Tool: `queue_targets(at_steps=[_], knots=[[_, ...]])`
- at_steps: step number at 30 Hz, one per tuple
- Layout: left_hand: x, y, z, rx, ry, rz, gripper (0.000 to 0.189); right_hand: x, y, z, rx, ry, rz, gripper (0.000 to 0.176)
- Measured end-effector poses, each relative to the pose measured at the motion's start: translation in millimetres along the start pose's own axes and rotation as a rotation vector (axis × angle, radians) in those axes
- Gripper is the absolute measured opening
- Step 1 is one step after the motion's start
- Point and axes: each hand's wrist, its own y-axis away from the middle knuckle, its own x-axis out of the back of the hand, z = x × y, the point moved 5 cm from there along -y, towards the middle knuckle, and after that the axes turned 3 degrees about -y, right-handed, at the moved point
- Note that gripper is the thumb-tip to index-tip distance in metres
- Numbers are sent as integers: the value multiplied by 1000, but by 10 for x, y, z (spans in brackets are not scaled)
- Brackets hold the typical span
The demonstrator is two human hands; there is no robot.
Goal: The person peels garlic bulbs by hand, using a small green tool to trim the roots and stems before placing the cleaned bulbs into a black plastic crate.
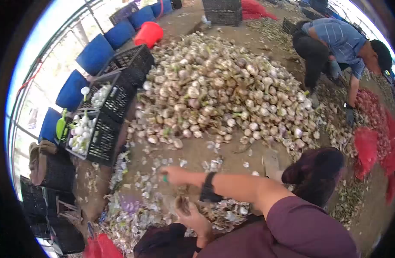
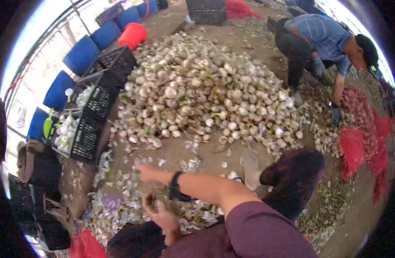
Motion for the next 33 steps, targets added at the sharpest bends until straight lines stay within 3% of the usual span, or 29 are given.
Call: queue_targets(at_steps=[1, 2, 4, 5, 6, 7, 11, 14, 17, 18, 21, 22, 24, 26, 30, 33], knots=[[-1, -4, -115, -73, 81, -17, 41, 66, 422, 330, -25, 33, -12, 29], [-54, 11, -187, -2, 88, -56, 42, 113, 808, 810, -62, 79, 20, 31], [-121, 9, -261, 127, 95, -134, 43, 328, 1420, 1705, -362, 237, 10, 37], [-174, -21, -299, 159, 59, -156, 42, 561, 1712, 2078, -284, 135, 264, 41], [-234, -36, -340, 192, 23, -178, 42, 975, 1844, 1722, -740, 204, 125, 43], [-302, -49, -379, 224, -13, -201, 41, 1243, 1981, 1699, -651, 290, 367, 44], [-495, -105, -636, 262, 18, -245, 40, 2107, 2036, 1989, -428, 627, 688, 35], [-597, -112, -697, 316, -4, -291, 41, 2402, 1796, 2160, -428, 776, 521, 26], [-663, -92, -749, 337, -46, -338, 41, 2469, 1620, 2420, -407, 745, 537, 21], [-684, -99, -766, 345, -77, -396, 43, 2484, 1568, 2437, -606, 583, 491, 20], [-698, -144, -821, 288, -190, -456, 51, 2270, 1419, 1783, -413, 298, 334, 19], [-687, -163, -861, 278, -210, -480, 54, 2124, 1449, 1410, -268, 24, 360, 18], [-677, -173, -873, 406, -3, -438, 54, 1760, 1500, 924, -258, -313, 206, 23], [-581, -194, -1019, 450, 219, -458, 65, 1524, 1617, 196, -271, -299, 60, 22], [-487, -155, -595, 377, 451, -586, 61, 1195, 1742, -301, -30, -338, 130, 19], [-374, -109, -413, 236, 433, -536, 60, 1009, 1901, -411, -379, -465, 247, 19]])
